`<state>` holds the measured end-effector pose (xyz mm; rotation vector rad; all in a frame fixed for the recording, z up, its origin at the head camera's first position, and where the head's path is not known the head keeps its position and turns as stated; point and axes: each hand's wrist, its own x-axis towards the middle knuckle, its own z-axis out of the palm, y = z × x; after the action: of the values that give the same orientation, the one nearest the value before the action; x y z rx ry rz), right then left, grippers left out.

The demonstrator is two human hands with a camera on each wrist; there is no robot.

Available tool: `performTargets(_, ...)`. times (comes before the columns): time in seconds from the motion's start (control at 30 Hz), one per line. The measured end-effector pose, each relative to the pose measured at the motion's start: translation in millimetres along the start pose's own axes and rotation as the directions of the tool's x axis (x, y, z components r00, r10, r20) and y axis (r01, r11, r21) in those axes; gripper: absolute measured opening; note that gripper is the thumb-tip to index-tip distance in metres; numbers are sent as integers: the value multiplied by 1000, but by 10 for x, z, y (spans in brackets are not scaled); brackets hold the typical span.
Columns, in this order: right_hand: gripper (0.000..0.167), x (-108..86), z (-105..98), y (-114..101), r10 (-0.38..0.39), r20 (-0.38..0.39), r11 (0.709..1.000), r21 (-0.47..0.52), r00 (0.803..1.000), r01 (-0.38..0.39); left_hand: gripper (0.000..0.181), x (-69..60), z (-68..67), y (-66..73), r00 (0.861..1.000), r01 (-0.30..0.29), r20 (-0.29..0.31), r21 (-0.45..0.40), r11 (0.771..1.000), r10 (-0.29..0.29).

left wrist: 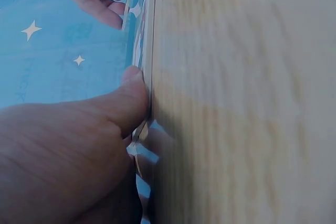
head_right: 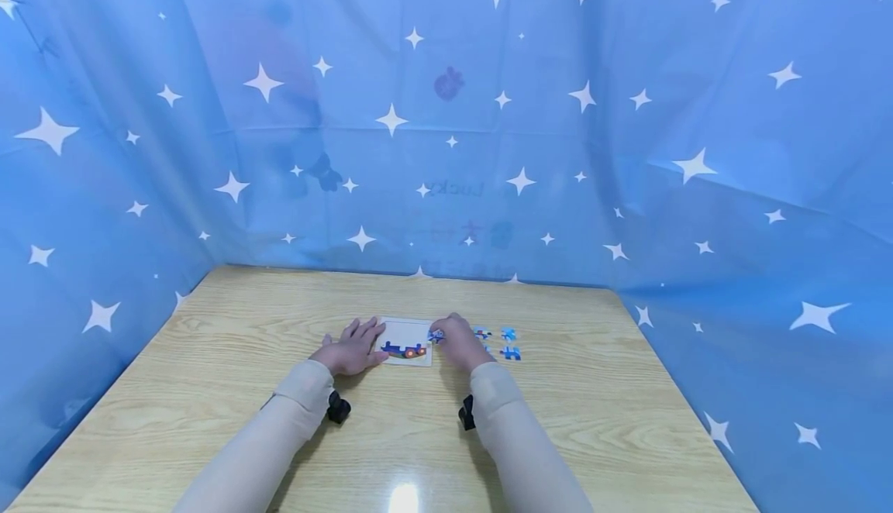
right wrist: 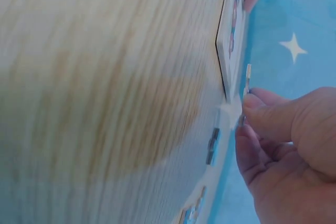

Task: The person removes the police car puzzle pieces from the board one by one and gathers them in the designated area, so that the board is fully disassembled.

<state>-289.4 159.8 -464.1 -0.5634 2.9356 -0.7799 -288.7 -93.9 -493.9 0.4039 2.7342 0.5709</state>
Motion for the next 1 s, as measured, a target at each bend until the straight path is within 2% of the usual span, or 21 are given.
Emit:
performTargets(0.2, 32, -22, 2, 45, 32, -8, 999, -5, 999, -32, 72, 73, 61, -44, 1000, -2, -9, 0, 1000, 2)
performTargets(0.43, 31, -59, -27, 83, 34, -10, 999, 8, 999, -34, 73, 47, 38, -14, 1000, 6, 8, 8, 1000, -6)
performTargets(0.53, 31, -78, -46, 107, 29, -10, 1000, 7, 1000, -29, 73, 46, 32, -9, 1000, 5, -6, 5, 1000, -5)
performTargets(0.8, 35, -169, -83, 187, 63, 8, 998, 3, 998, -63, 74, 108, 65, -57, 1000, 0, -11, -2, 1000, 0)
performTargets(1.0, 35, -228, -96, 232, 70, 12, 998, -10, 997, -70, 73, 105, 72, -74, 1000, 8, -13, -2, 1000, -8)
